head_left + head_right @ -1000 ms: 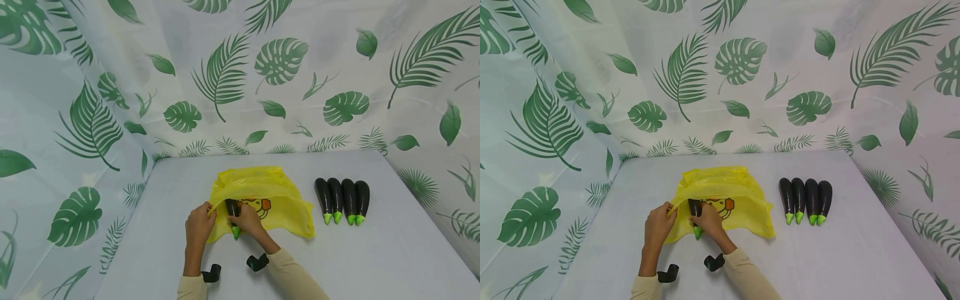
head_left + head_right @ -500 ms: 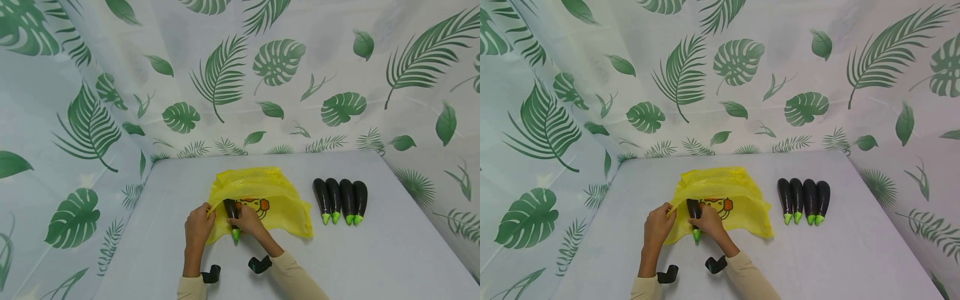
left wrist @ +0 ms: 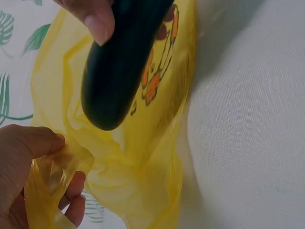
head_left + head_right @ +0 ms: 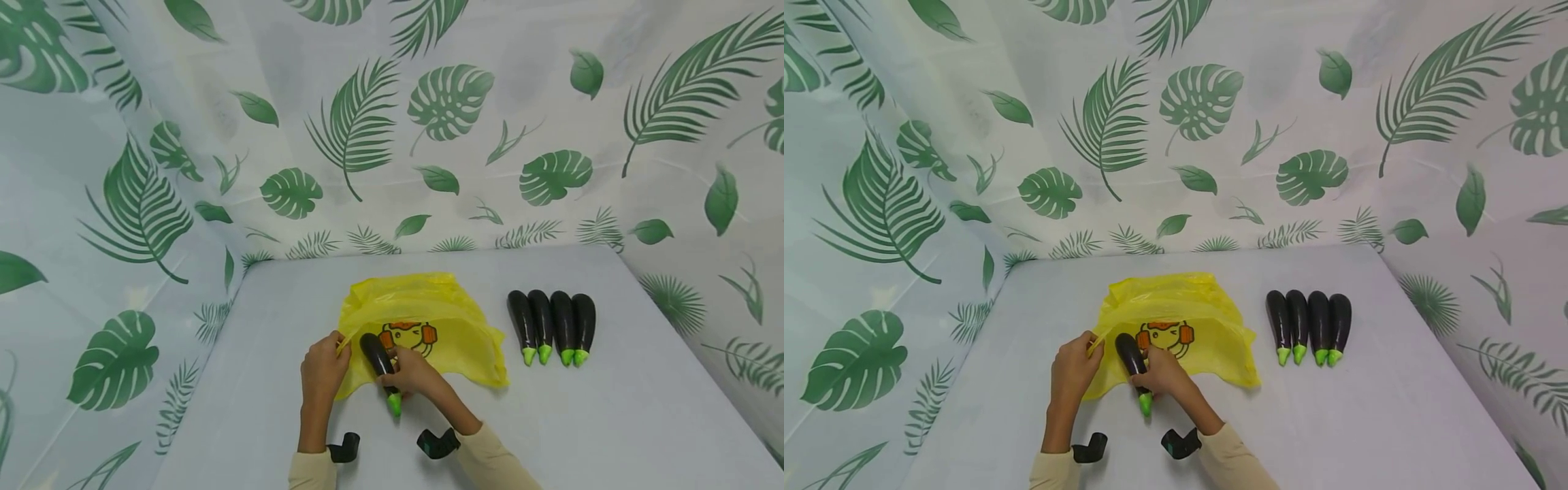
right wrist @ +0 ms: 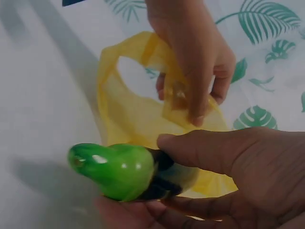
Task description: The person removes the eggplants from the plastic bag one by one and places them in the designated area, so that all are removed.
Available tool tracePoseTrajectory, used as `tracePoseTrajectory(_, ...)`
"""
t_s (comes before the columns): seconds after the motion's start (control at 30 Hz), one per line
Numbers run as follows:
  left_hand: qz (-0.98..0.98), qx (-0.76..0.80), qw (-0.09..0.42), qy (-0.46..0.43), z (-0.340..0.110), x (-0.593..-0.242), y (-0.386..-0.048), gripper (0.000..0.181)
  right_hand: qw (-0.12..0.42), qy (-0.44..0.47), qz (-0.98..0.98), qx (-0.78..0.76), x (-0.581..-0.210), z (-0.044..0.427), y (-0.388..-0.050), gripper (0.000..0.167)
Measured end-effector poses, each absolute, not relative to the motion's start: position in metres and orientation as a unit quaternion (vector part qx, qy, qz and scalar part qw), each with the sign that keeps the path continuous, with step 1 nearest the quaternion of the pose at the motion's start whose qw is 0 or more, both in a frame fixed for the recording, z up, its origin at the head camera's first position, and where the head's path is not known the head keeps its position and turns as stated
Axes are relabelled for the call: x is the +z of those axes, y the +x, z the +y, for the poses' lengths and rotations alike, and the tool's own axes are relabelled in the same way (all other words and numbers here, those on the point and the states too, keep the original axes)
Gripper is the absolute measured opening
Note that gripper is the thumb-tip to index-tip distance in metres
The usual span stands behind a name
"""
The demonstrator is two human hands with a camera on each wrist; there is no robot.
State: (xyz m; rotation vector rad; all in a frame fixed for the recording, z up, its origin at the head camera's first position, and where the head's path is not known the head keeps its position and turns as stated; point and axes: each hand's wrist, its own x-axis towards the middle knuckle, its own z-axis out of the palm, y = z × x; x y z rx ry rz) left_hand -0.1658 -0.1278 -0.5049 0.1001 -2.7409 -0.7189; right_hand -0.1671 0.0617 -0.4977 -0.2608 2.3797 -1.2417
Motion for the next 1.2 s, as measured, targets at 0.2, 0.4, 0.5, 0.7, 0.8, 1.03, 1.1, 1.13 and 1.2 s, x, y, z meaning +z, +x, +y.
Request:
tracePoseTrajectory(0.2, -0.956, -0.25, 0.149, 0.035, -0.128, -0.505, -0.166, 0.012, 0.252, -0.125, 0.852, -0.442, -0.48, 0.07, -0.156, 0.053)
tracePoseTrajectory(0.4, -0.956, -0.251, 0.149, 0.035, -0.128, -0.504, -0.166, 0.014, 0.275, -0.139, 0.846, -0.435, -0.463, 0.079, -0.149, 0.056)
tracePoseTrajectory(0.5, -0.955, -0.255, 0.146, 0.032, -0.127, -0.504, -0.166, 0.014, 0.284, -0.153, 0.838, -0.441, -0.457, 0.087, -0.146, 0.058)
tracePoseTrajectory(0.7, -0.956, -0.252, 0.148, 0.03, -0.126, -0.506, -0.166, 0.014, 0.299, -0.164, 0.814, -0.471, -0.451, 0.107, -0.142, 0.06)
tracePoseTrajectory(0.8, -0.956, -0.251, 0.148, 0.03, -0.126, -0.506, -0.166, 0.014, 0.299, -0.162, 0.805, -0.486, -0.448, 0.117, -0.143, 0.061)
tracePoseTrajectory(1.03, -0.955, -0.257, 0.147, 0.031, -0.127, -0.505, -0.165, 0.014, 0.281, -0.183, 0.781, -0.528, -0.437, 0.142, -0.146, 0.061)
tracePoseTrajectory(1.1, -0.955, -0.258, 0.142, 0.032, -0.126, -0.505, -0.164, 0.014, 0.272, -0.179, 0.778, -0.537, -0.437, 0.149, -0.147, 0.062)
tracePoseTrajectory(1.13, -0.956, -0.257, 0.141, 0.032, -0.126, -0.506, -0.164, 0.013, 0.268, -0.175, 0.777, -0.542, -0.437, 0.152, -0.147, 0.064)
tracePoseTrajectory(1.2, -0.956, -0.258, 0.14, 0.031, -0.126, -0.506, -0.163, 0.012, 0.259, -0.168, 0.776, -0.55, -0.437, 0.16, -0.148, 0.065)
